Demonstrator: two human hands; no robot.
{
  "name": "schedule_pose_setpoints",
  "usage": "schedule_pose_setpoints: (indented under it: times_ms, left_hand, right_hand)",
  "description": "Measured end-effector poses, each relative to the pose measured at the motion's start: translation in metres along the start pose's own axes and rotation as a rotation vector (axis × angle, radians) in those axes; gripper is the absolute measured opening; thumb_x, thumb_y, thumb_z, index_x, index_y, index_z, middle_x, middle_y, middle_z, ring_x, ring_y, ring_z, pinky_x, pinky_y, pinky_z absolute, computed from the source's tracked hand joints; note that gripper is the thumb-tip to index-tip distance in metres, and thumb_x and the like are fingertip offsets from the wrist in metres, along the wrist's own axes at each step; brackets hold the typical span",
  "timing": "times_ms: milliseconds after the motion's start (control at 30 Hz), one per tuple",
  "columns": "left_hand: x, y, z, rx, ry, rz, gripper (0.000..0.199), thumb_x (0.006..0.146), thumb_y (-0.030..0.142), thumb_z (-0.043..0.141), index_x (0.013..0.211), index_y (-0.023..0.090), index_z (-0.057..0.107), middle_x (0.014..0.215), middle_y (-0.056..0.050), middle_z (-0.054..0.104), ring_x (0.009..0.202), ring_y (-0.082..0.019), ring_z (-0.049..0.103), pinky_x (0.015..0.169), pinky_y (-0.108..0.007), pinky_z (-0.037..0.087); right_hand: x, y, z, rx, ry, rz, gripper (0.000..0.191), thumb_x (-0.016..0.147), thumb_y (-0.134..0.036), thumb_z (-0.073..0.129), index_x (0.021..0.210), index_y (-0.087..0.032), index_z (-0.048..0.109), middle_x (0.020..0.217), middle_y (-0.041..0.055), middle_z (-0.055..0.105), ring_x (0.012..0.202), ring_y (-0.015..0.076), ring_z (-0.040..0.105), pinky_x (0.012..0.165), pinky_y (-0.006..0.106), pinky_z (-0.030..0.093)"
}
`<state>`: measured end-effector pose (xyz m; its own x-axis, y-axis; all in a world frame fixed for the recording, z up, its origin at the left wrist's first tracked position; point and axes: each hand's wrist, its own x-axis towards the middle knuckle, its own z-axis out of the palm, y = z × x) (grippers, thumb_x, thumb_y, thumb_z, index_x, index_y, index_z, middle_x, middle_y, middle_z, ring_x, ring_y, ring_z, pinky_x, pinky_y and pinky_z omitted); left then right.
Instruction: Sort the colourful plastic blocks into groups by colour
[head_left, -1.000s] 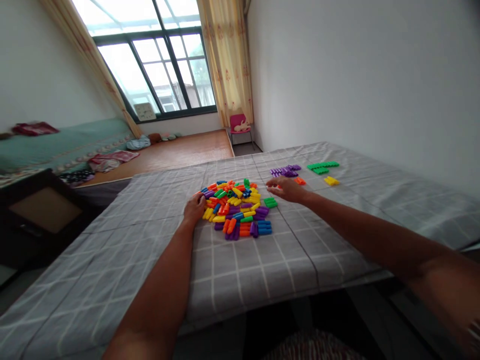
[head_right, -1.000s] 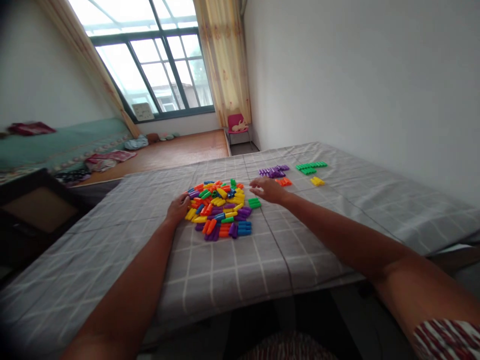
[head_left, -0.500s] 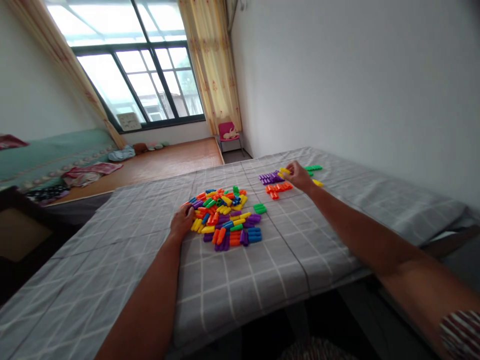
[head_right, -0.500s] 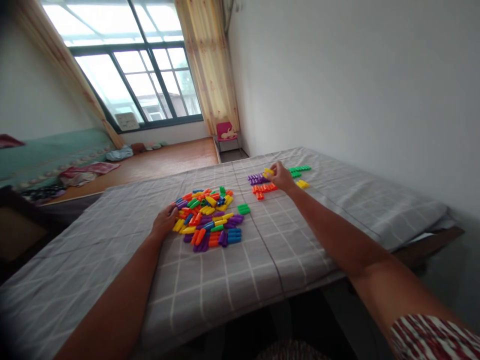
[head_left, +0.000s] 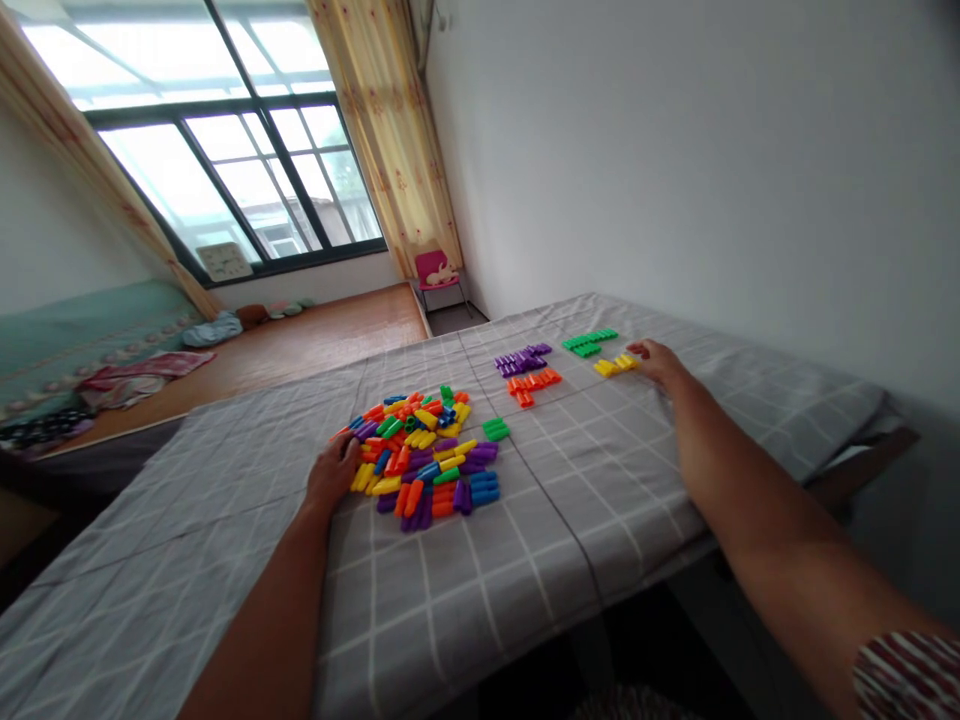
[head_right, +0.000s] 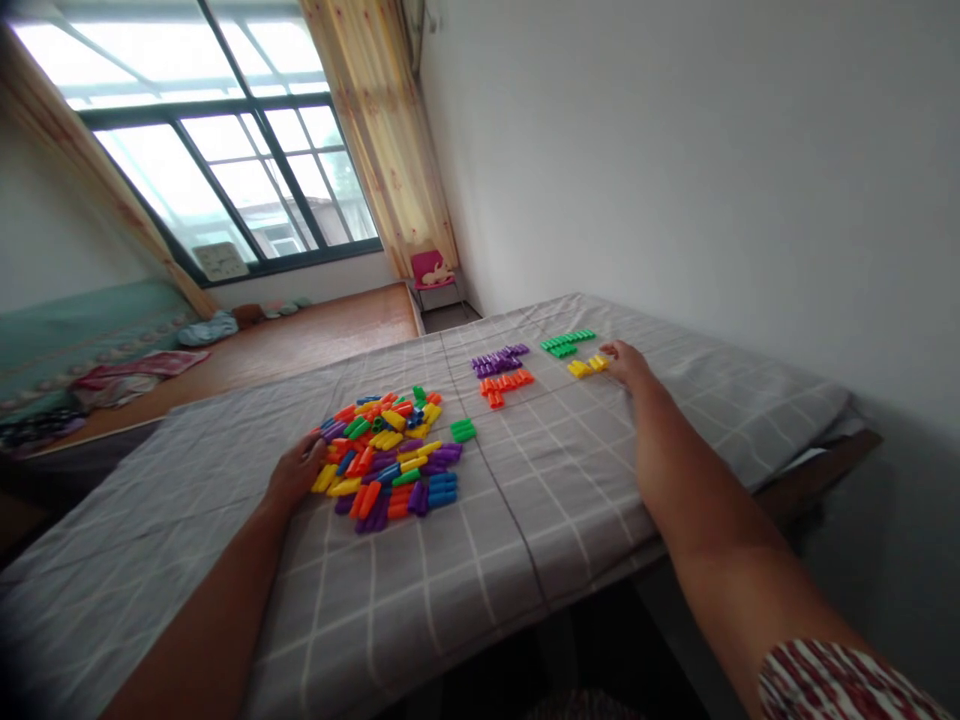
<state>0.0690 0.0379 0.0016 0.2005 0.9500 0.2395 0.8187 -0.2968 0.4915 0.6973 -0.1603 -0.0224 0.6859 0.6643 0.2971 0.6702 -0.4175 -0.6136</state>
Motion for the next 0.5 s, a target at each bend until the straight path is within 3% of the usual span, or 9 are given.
schedule_pose_setpoints:
  times_ms: [133, 300, 500]
  left_hand:
    - [0.0, -0.001, 0.0, -0.01, 0.012, 0.005, 0.05, 0.088, 0.043, 0.04, 0.125, 0.017, 0.061, 0.106, -0.01, 0.071, 0.092, -0.022, 0.065, 0.075, -0.028, 0.05]
    - [-0.001, 0.002, -0.003, 0.009, 0.019, 0.008, 0.048, 0.088, 0.042, 0.041, 0.123, 0.017, 0.062, 0.105, -0.009, 0.071, 0.092, -0.022, 0.065, 0.076, -0.029, 0.05]
    - [-0.001, 0.0, -0.002, -0.005, 0.018, 0.011, 0.046, 0.087, 0.042, 0.043, 0.121, 0.019, 0.063, 0.105, -0.008, 0.071, 0.09, -0.022, 0.066, 0.074, -0.027, 0.05]
  right_hand:
    - [0.0, -0.001, -0.003, -0.122, 0.052, 0.125, 0.029, 0.077, -0.027, 0.057, 0.1, -0.015, 0.068, 0.103, 0.0132, 0.07, 0.095, 0.0258, 0.065, 0.084, 0.036, 0.05]
    - [-0.009, -0.01, -0.003, -0.177, 0.021, 0.024, 0.035, 0.074, -0.043, 0.063, 0.096, -0.017, 0.07, 0.098, 0.0115, 0.072, 0.09, 0.0251, 0.066, 0.081, 0.035, 0.05]
    - [-0.012, -0.019, -0.003, -0.178, 0.008, -0.023, 0.035, 0.075, -0.043, 0.062, 0.099, -0.02, 0.071, 0.101, 0.0103, 0.072, 0.093, 0.0247, 0.066, 0.082, 0.034, 0.05]
